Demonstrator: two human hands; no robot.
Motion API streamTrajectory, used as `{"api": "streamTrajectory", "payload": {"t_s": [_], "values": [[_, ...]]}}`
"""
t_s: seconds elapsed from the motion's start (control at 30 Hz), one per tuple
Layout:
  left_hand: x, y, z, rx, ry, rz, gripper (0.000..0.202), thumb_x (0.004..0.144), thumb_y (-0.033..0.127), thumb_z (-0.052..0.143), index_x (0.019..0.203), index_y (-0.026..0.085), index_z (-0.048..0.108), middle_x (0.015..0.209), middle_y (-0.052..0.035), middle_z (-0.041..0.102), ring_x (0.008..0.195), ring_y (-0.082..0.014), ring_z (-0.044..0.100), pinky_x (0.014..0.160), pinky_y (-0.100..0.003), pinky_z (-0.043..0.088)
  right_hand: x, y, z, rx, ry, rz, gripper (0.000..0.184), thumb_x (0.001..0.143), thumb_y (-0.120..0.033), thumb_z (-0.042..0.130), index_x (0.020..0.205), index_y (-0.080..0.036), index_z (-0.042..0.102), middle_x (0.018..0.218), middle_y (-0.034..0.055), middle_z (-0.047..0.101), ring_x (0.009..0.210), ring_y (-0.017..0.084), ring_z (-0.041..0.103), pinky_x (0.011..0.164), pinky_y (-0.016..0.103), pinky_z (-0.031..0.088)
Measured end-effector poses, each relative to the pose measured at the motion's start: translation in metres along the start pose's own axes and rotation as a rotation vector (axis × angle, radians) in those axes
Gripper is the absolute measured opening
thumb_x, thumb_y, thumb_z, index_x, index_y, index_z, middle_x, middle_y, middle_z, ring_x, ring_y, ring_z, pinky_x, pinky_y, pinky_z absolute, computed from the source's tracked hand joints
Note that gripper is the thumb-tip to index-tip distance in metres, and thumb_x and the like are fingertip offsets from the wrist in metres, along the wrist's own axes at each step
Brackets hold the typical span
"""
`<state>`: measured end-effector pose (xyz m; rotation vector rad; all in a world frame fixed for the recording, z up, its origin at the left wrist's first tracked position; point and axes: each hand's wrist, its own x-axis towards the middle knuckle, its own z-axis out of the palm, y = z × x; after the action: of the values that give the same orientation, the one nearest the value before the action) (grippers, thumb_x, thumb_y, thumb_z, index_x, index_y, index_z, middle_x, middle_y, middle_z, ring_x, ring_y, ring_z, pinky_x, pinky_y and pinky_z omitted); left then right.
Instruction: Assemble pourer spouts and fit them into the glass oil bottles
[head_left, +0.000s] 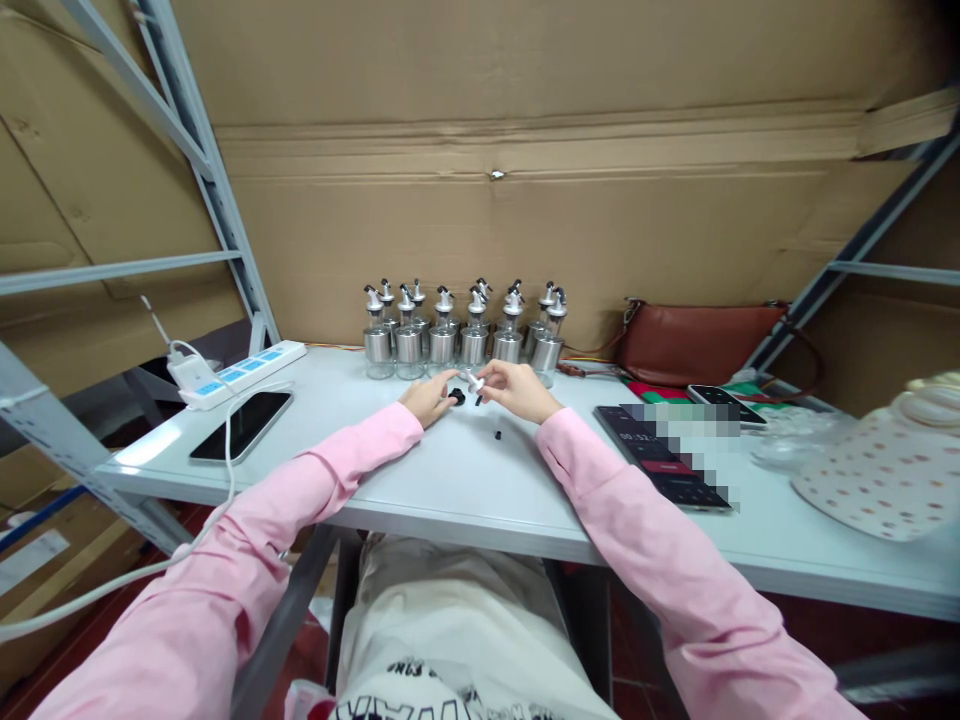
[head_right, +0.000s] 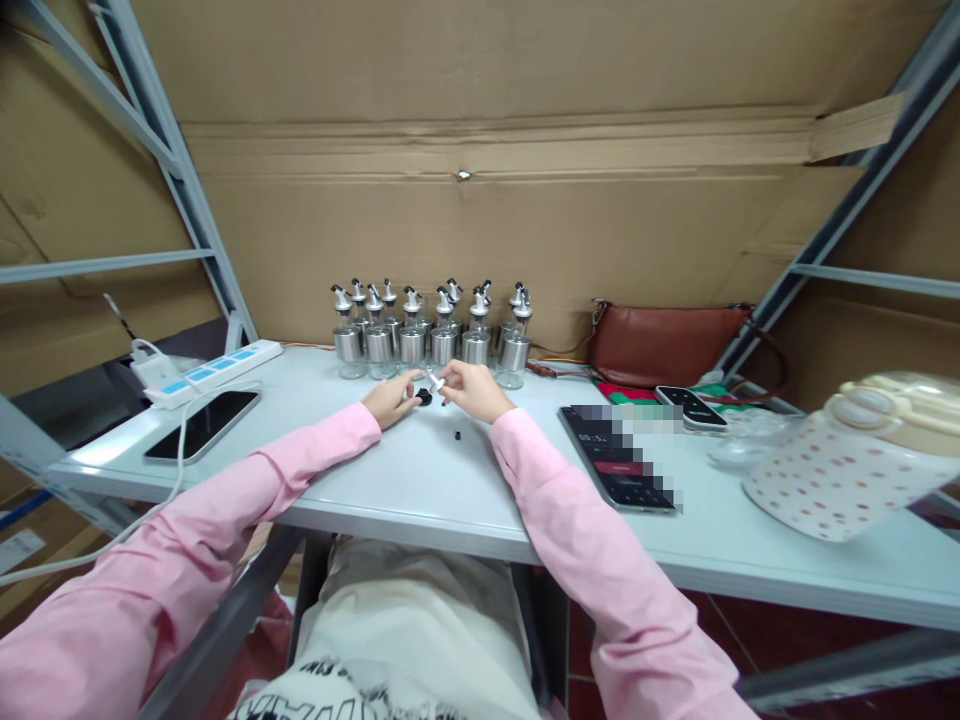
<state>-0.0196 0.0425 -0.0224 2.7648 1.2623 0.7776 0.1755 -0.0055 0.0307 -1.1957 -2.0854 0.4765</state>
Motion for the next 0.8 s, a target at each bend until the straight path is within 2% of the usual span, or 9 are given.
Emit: {"api": "streamTrajectory", "payload": {"t_s": [0.07, 0.13, 0.2, 0.27, 0.47, 0.57, 0.63, 0.8], "values": [[0.000, 0.001, -0.001, -0.064, 0.157, 0.089, 0.046, 0.081, 0.034, 0.050, 0.120, 0.016, 0.034, 0.090, -0.0044, 0.056, 0.070, -0.0147, 0.055, 0.072, -0.031, 0.044, -0.001, -0.003, -0.001, 0.031, 0.005, 0.032, 0.008, 0.071, -0.020, 0.058, 0.077, -0.017, 0.054, 0.063, 0.0022, 0.068, 0.065, 0.016, 0.066, 0.073, 0.029, 0.046], [-0.001, 0.003, -0.002, -0.115, 0.296, 0.244, 0.046, 0.079, 0.039, 0.053, 0.115, 0.016, 0.036, 0.093, -0.0060, 0.054, 0.072, -0.0141, 0.054, 0.072, -0.031, 0.044, -0.001, -0.004, 0.000, 0.105, 0.011, 0.057, 0.010, 0.071, -0.024, 0.059, 0.074, -0.017, 0.052, 0.064, 0.0028, 0.068, 0.065, 0.017, 0.066, 0.073, 0.030, 0.046], [-0.001, 0.007, -0.002, -0.134, 0.357, 0.377, 0.046, 0.078, 0.043, 0.054, 0.111, 0.016, 0.038, 0.095, -0.0073, 0.054, 0.076, -0.0152, 0.054, 0.073, -0.031, 0.044, -0.001, -0.004, 0.001, 0.199, 0.005, 0.069, 0.016, 0.071, -0.030, 0.061, 0.072, -0.017, 0.050, 0.065, 0.0036, 0.069, 0.064, 0.017, 0.066, 0.071, 0.030, 0.047], [-0.002, 0.011, -0.001, -0.138, 0.358, 0.437, 0.045, 0.079, 0.045, 0.053, 0.109, 0.015, 0.039, 0.095, -0.0080, 0.054, 0.077, -0.0155, 0.055, 0.072, -0.030, 0.045, -0.001, -0.002, 0.004, 0.277, -0.019, 0.078, 0.023, 0.069, -0.035, 0.063, 0.070, -0.018, 0.048, 0.064, 0.0044, 0.068, 0.063, 0.018, 0.066, 0.068, 0.030, 0.048], [-0.005, 0.014, -0.002, -0.101, 0.316, 0.410, 0.032, 0.085, 0.039, 0.045, 0.106, 0.016, 0.045, 0.092, -0.0072, 0.059, 0.082, -0.0160, 0.058, 0.073, -0.030, 0.045, 0.000, -0.002, 0.003, 0.402, -0.181, 0.116, 0.033, 0.067, -0.044, 0.064, 0.073, -0.016, 0.050, 0.066, 0.0055, 0.068, 0.062, 0.016, 0.064, 0.065, 0.028, 0.047], [-0.005, 0.014, -0.004, -0.082, 0.304, 0.454, 0.029, 0.085, 0.036, 0.046, 0.107, 0.016, 0.048, 0.098, -0.0082, 0.058, 0.091, -0.0171, 0.057, 0.077, -0.030, 0.046, 0.000, 0.003, -0.011, 0.340, -0.310, 0.121, 0.038, 0.068, -0.047, 0.062, 0.085, -0.013, 0.058, 0.067, 0.0044, 0.066, 0.054, 0.012, 0.059, 0.061, 0.027, 0.045], [-0.005, 0.014, -0.004, -0.067, 0.300, 0.469, 0.028, 0.085, 0.035, 0.046, 0.106, 0.017, 0.050, 0.100, -0.0085, 0.057, 0.093, -0.0168, 0.056, 0.078, -0.029, 0.046, 0.001, 0.009, -0.021, 0.267, -0.400, 0.137, 0.042, 0.063, -0.043, 0.066, 0.092, -0.013, 0.060, 0.065, 0.0017, 0.064, 0.052, 0.010, 0.055, 0.058, 0.025, 0.043], [-0.005, 0.015, -0.005, -0.059, 0.292, 0.493, 0.025, 0.084, 0.032, 0.047, 0.103, 0.017, 0.052, 0.097, -0.0084, 0.057, 0.089, -0.0154, 0.056, 0.078, -0.028, 0.048, 0.001, 0.026, -0.027, 0.101, -0.667, 0.158, 0.039, 0.048, -0.032, 0.075, 0.081, -0.013, 0.067, 0.060, -0.0027, 0.059, 0.054, 0.008, 0.050, 0.056, 0.021, 0.038]]}}
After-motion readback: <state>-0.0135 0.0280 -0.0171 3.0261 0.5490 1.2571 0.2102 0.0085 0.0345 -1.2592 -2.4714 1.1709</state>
